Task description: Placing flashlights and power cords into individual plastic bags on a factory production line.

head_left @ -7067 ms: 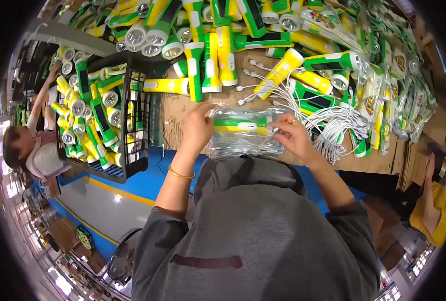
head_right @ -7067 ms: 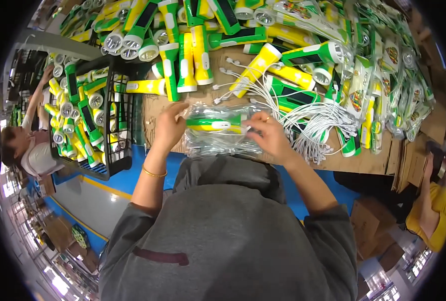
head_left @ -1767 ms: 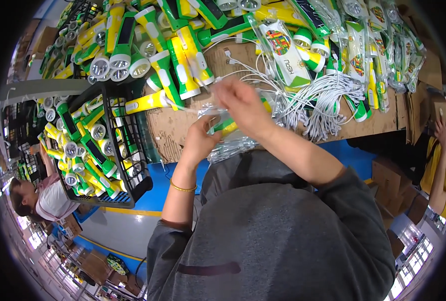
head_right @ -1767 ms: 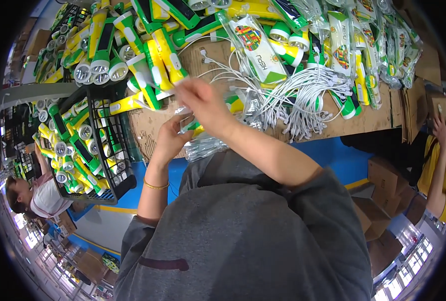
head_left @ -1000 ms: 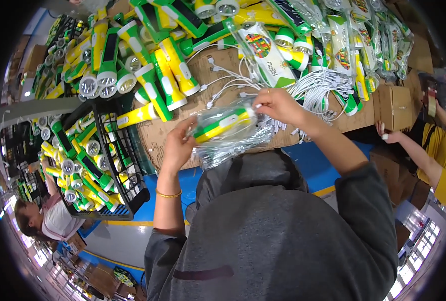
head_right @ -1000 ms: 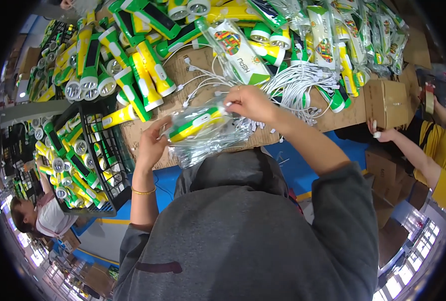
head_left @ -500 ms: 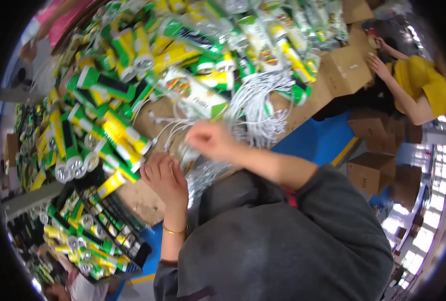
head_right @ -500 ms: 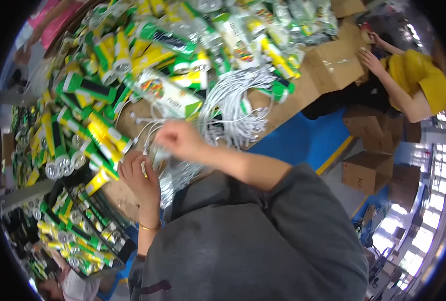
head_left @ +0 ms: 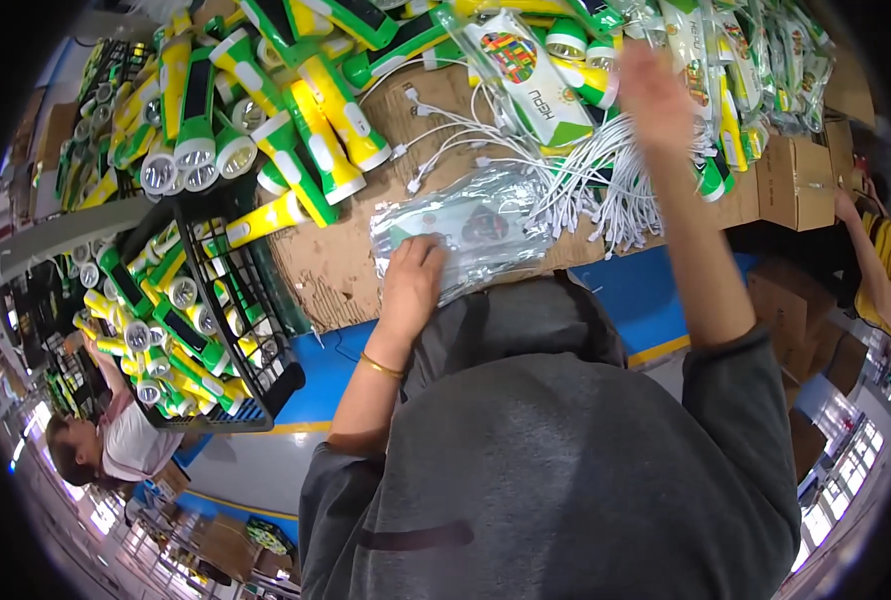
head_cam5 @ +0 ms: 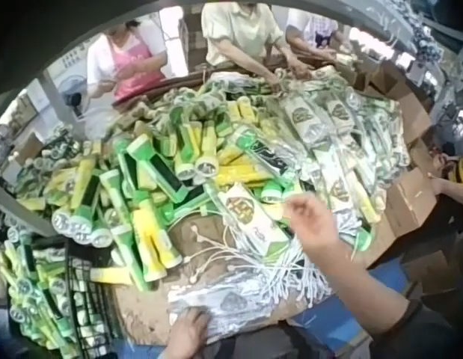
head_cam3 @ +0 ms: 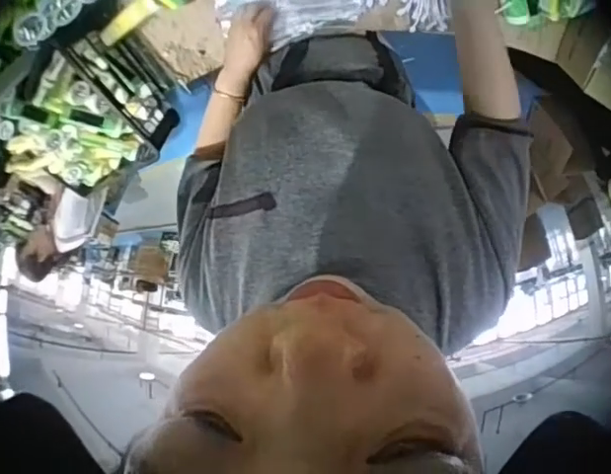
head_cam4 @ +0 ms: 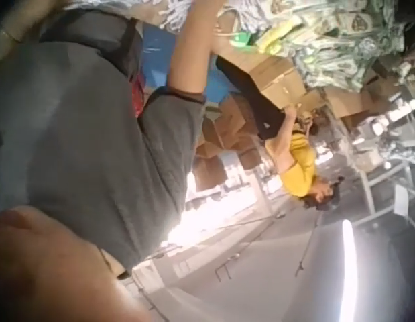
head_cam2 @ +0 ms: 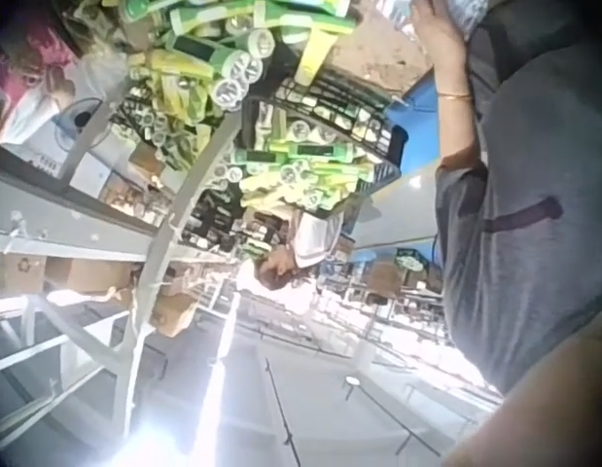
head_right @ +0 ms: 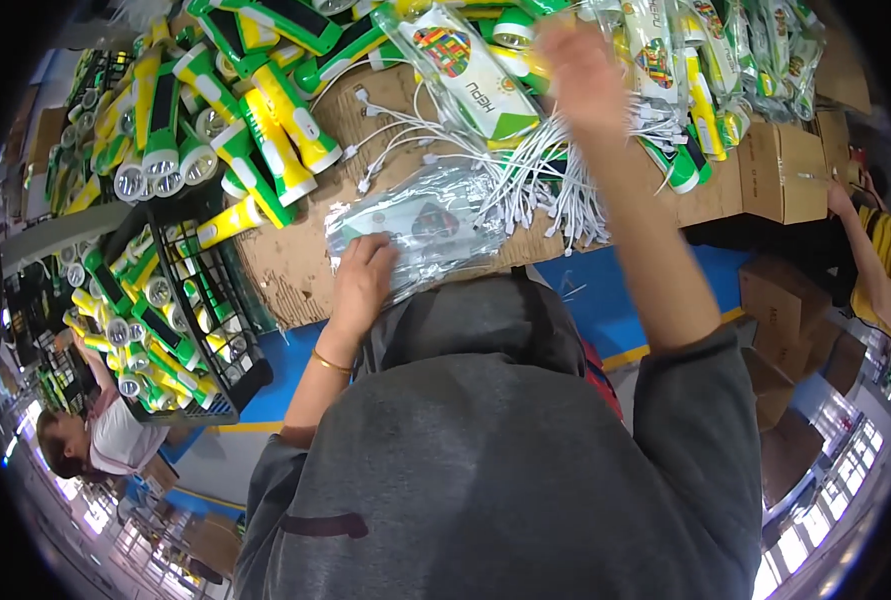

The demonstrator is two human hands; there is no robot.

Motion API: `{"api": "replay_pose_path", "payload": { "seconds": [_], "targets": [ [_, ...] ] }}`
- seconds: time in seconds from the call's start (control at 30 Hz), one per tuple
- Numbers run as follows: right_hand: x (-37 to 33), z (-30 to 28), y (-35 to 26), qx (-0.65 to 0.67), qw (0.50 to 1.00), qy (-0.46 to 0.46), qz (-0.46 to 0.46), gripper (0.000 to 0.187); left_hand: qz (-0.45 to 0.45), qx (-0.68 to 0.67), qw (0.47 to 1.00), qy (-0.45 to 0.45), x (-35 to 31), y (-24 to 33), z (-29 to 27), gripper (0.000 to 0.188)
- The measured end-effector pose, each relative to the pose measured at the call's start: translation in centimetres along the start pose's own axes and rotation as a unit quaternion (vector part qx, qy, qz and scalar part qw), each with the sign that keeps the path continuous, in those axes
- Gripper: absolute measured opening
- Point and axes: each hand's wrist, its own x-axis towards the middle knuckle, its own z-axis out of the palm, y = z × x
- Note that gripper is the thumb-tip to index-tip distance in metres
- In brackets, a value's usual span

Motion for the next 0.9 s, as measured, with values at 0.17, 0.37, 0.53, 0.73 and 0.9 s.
{"api": "replay_pose_path", "payload": {
  "seconds": [0.17, 0.37, 0.53, 0.73, 0.9],
  "targets": [
    [-13.8, 9.5, 3.0, -0.413, 0.766, -0.491, -0.025, 0.022, -0.047, -0.128, 0.990, -0.024, 0.6, -0.3, -0.1, 0.014],
    [-12.2, 7.8, 2.3, -0.462, 0.763, -0.440, -0.098, 0.017, -0.067, -0.109, 0.991, -0.030, 0.0, -0.5, -1.5, 0.013],
    [-9.3, 3.6, -1.3, -0.509, 0.757, -0.376, -0.162, 0.018, -0.058, -0.057, 0.996, -0.026, 1.2, 0.6, -2.5, 0.016],
    [-10.3, 8.2, -2.7, -0.365, 0.889, -0.275, 0.017, 0.010, -0.099, -0.294, 0.949, -0.056, 6.2, 6.0, -3.2, 0.024],
    [-11.3, 9.4, -2.6, -0.296, 0.928, -0.180, 0.137, 0.009, -0.170, -0.382, 0.907, -0.052, 5.9, 5.4, -2.8, 0.022]
  ]
}}
